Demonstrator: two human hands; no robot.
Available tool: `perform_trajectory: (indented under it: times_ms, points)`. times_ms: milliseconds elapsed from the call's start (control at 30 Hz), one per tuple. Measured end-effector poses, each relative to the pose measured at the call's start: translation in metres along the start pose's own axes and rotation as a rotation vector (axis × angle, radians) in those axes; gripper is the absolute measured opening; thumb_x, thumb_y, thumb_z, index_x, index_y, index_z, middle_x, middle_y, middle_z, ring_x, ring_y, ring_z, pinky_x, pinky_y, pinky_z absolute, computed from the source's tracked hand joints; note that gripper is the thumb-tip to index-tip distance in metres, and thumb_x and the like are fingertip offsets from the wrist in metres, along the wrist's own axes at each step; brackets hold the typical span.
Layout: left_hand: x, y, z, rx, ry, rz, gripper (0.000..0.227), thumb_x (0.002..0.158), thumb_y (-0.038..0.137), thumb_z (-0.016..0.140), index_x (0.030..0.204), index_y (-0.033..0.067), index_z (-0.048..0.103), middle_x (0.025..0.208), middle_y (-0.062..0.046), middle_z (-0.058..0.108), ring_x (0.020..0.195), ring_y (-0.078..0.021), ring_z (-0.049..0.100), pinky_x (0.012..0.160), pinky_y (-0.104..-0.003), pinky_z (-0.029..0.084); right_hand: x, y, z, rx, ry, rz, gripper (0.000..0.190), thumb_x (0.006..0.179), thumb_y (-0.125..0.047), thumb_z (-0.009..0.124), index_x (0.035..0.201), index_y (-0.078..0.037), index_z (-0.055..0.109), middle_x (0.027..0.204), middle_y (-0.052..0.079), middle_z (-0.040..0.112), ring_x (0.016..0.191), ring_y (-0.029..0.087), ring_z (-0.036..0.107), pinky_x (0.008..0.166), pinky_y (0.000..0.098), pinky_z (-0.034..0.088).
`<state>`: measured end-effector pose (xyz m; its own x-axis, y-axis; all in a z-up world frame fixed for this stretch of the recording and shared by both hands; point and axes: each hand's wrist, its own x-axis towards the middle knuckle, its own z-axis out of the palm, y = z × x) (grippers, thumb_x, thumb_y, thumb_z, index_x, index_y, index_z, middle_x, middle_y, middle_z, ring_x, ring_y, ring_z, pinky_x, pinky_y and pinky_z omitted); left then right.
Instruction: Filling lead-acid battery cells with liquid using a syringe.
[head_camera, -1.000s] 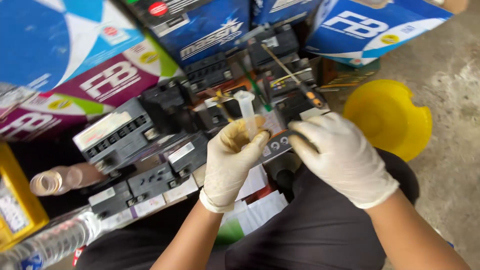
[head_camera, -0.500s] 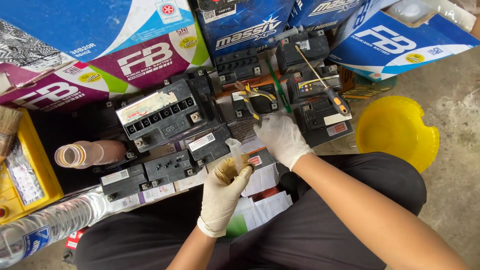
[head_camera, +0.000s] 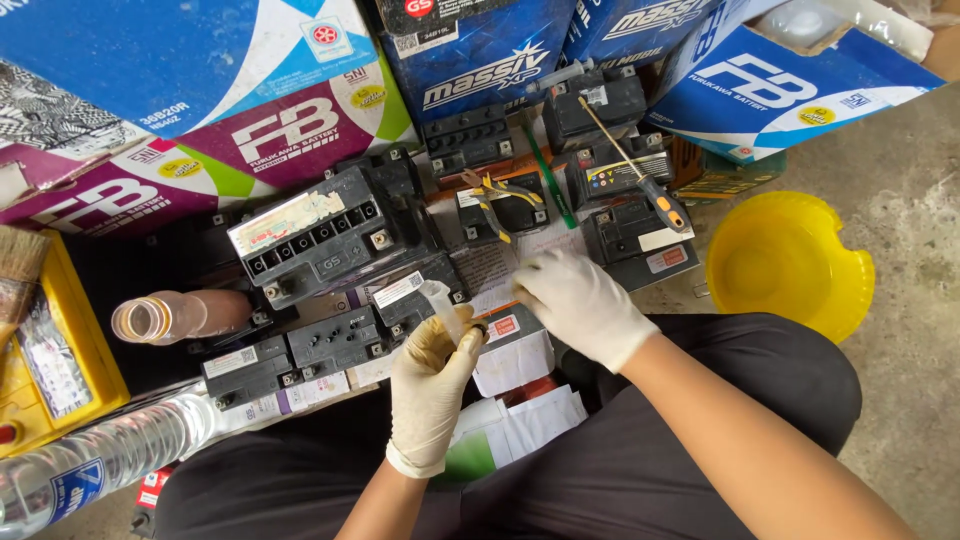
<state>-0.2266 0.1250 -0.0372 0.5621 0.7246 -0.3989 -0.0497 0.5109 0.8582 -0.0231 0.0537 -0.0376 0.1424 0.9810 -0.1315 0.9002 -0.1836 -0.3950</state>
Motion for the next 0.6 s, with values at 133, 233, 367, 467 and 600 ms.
perform_trajectory:
  times_ms: [133,233,367,467,600]
  points:
    - [-0.001,0.004,0.008,0.049,0.007,0.014,0.027,0.089,0.004,0.073,0.116,-0.0011,0.074,0.102,-0.01,0.078,0.093,-0.0154,0.07,0.086,-0.028,0.058,-0.042,-0.018,-0.049,0.366,0.263,-0.075,0.011,0.097,-0.015,0.066,0.105,-0.008,0.068,0.099,0.008,0.073,0.092,0.027,0.069,0.084,0.0378,0.053]
    - [0.001,0.006,0.026,0.06,0.011,-0.006,0.028,0.087,0.004,0.075,0.114,-0.0006,0.075,0.103,-0.009,0.077,0.094,-0.0164,0.071,0.088,-0.03,0.058,-0.056,-0.025,-0.081,0.388,0.509,-0.253,0.014,0.098,-0.011,0.069,0.108,-0.002,0.067,0.102,0.011,0.074,0.085,0.025,0.069,0.079,0.0364,0.058]
    - [0.001,0.004,0.055,0.084,-0.08,0.008,0.028,0.089,0.008,0.074,0.116,-0.0008,0.072,0.102,-0.011,0.077,0.095,-0.0199,0.073,0.093,-0.034,0.061,-0.078,-0.024,-0.105,0.387,0.631,-0.286,0.014,0.097,-0.007,0.07,0.108,-0.002,0.062,0.106,0.013,0.073,0.086,0.026,0.068,0.081,0.0367,0.058]
    - [0.003,-0.006,0.084,0.104,-0.103,-0.001,0.029,0.087,0.004,0.074,0.116,-0.0018,0.073,0.108,-0.011,0.077,0.099,-0.0182,0.073,0.094,-0.032,0.061,-0.103,-0.008,-0.129,0.334,0.698,-0.189,0.011,0.096,-0.005,0.072,0.104,-0.004,0.066,0.102,0.011,0.072,0.091,0.026,0.069,0.086,0.0361,0.057]
    - [0.004,-0.02,0.125,0.089,-0.227,0.006,0.029,0.088,0.0,0.073,0.117,-0.0046,0.072,0.105,-0.014,0.077,0.097,-0.0194,0.073,0.093,-0.032,0.063,-0.151,0.036,-0.15,0.249,0.862,0.135,0.005,0.099,0.004,0.066,0.096,0.0,0.065,0.097,0.014,0.07,0.089,0.025,0.068,0.085,0.0346,0.053]
